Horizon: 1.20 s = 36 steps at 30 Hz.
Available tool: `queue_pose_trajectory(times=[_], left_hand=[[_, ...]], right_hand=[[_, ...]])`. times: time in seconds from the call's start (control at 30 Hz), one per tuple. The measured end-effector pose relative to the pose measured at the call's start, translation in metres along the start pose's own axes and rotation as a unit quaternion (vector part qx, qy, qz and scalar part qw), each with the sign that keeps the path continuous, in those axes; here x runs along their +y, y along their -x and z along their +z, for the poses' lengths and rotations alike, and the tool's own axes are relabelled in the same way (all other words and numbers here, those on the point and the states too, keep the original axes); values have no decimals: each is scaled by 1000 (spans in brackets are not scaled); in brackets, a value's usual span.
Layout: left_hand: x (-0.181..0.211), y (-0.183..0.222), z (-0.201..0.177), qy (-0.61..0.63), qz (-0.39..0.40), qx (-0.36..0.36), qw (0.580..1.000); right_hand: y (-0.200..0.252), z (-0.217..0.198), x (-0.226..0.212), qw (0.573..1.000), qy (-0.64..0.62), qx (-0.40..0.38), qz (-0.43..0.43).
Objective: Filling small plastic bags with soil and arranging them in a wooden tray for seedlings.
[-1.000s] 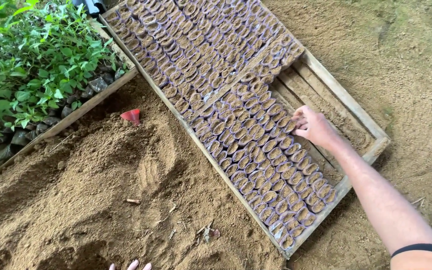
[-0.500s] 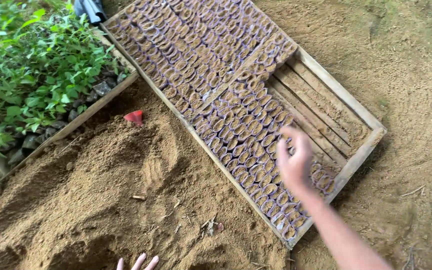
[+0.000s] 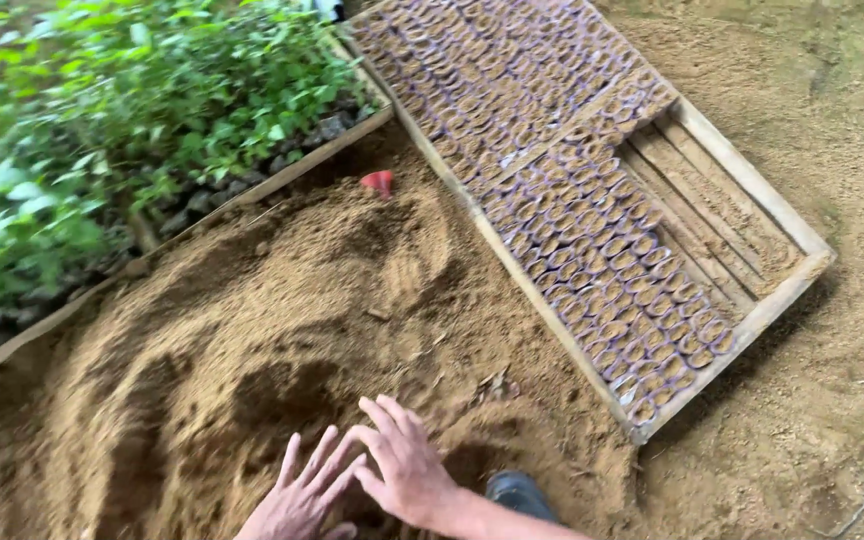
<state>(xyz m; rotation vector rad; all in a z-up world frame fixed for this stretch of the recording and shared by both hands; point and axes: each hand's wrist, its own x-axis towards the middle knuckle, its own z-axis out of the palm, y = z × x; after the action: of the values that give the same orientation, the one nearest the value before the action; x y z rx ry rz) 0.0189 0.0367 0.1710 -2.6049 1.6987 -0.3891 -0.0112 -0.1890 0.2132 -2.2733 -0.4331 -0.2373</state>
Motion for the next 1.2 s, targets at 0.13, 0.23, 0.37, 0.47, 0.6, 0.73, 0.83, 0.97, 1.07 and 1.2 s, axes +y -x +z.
queue_pose_trajectory(times=[0.13,0.23,0.37,0.47,0.6,0.73,0.83,0.97,1.07,1.2], left_hand=[[-7,32,-34,-12,-43,-36,998],[-14,57,-48,7,-74,-73,995],[-5,92,-93,-13,-134,-102,986],[-9,105,-115,45,-169,-127,976],[-16,121,-110,119,-233,-186,947],[1,109,-101,155,-278,-256,913],[23,105,-68,203,-333,-374,841],[63,113,-14,151,-398,-316,848],[74,124,16,74,-415,-194,886],[63,94,-47,136,-416,-314,843]], right_hand=[[4,17,-25,999,27,-45,4],[-1,14,-49,996,44,-75,-2],[-11,2,-84,968,71,-238,42],[-32,-16,-91,948,162,-267,-65],[-62,-56,-113,909,260,-284,-160],[-66,-77,-115,868,312,-339,-183],[-63,-77,-125,854,286,-432,-47],[-40,-35,-133,796,190,-499,285],[6,52,-79,825,275,-439,225],[15,87,-43,888,284,-348,96]])
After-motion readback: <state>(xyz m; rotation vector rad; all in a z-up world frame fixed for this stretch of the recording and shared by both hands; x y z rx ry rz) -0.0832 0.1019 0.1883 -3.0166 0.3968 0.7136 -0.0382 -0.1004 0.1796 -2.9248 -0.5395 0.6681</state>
